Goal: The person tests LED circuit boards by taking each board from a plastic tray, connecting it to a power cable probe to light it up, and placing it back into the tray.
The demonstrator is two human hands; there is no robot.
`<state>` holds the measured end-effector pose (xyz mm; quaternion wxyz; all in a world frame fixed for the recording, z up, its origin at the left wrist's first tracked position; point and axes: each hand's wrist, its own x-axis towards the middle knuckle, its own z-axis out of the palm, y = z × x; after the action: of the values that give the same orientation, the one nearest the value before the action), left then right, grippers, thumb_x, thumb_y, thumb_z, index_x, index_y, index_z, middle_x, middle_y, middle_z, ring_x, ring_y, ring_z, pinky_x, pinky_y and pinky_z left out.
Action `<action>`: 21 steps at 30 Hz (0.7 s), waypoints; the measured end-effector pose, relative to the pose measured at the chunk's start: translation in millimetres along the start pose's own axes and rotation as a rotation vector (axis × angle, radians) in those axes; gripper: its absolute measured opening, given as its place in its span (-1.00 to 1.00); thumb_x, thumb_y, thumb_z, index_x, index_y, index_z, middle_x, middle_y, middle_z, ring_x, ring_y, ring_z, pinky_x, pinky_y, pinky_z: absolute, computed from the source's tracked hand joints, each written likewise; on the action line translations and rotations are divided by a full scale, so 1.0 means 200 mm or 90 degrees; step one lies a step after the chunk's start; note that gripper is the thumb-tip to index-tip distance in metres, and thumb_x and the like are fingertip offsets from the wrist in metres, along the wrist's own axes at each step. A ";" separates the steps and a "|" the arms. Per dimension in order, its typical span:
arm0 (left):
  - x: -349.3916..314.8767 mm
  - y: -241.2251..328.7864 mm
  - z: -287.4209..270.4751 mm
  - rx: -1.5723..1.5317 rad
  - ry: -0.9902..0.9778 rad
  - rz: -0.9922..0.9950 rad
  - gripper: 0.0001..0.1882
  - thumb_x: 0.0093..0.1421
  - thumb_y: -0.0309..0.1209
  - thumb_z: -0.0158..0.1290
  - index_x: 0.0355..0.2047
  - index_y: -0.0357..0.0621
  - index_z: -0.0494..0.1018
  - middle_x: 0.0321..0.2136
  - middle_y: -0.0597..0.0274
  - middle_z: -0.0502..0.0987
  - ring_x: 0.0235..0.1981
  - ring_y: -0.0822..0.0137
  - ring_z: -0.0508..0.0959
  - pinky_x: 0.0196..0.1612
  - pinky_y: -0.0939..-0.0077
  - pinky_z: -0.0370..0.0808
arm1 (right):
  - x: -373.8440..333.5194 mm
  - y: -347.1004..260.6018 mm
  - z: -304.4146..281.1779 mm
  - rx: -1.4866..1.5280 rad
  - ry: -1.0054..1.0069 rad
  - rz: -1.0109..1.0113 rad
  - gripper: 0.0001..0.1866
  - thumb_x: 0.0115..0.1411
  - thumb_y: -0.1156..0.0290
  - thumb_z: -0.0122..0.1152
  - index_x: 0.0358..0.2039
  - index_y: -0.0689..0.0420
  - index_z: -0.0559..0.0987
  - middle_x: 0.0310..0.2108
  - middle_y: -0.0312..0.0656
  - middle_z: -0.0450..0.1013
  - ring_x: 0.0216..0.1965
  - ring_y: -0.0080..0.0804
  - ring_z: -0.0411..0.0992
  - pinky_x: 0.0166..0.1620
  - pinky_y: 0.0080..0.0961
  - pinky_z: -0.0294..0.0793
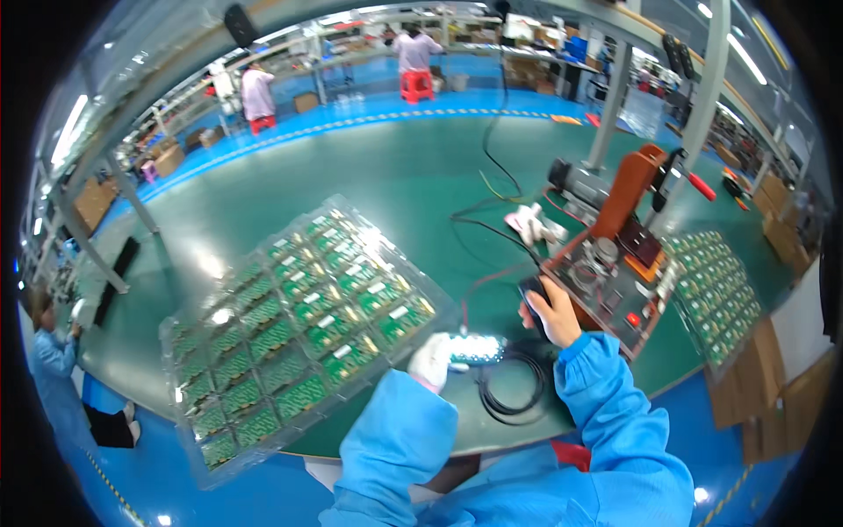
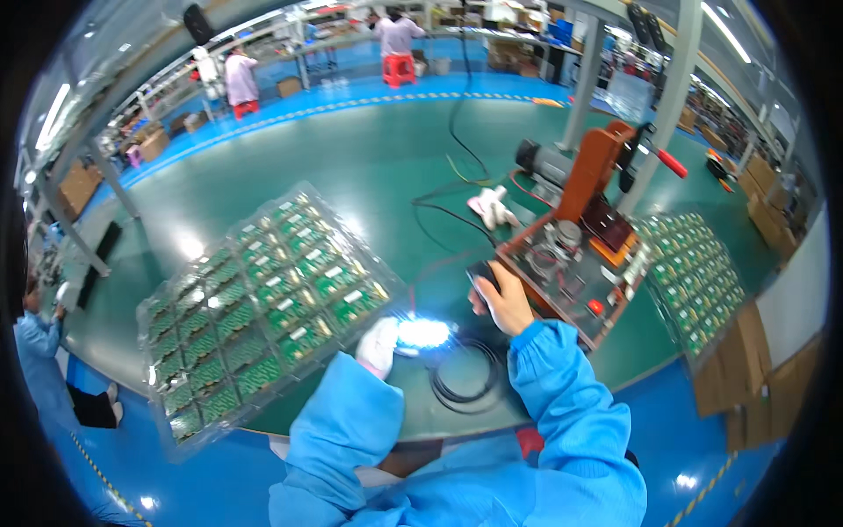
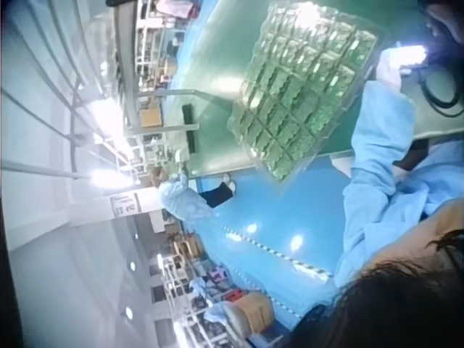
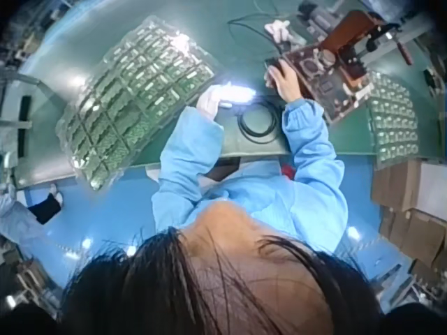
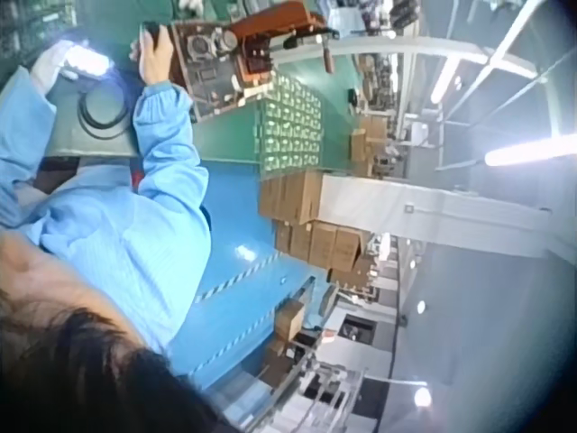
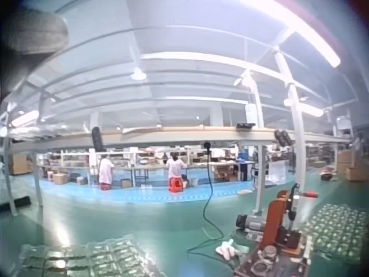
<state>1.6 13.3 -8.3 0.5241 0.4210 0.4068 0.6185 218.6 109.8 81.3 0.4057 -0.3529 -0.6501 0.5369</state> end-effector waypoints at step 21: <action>0.12 0.08 0.16 0.212 -0.015 -0.075 -0.60 0.28 -0.19 -0.27 -0.37 -0.23 0.45 -0.63 0.26 0.44 -0.70 0.53 0.37 -0.61 0.64 0.31 | 0.07 0.24 -0.04 0.307 0.096 0.130 -0.69 0.17 0.20 -0.02 -0.40 0.25 0.39 -0.69 -0.12 0.37 -0.75 -0.40 0.34 -0.67 -0.52 0.34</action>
<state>25.1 37.8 18.4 0.4875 0.4842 0.5215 0.5060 221.8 134.7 36.6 0.4692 -0.3486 -0.4323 0.6866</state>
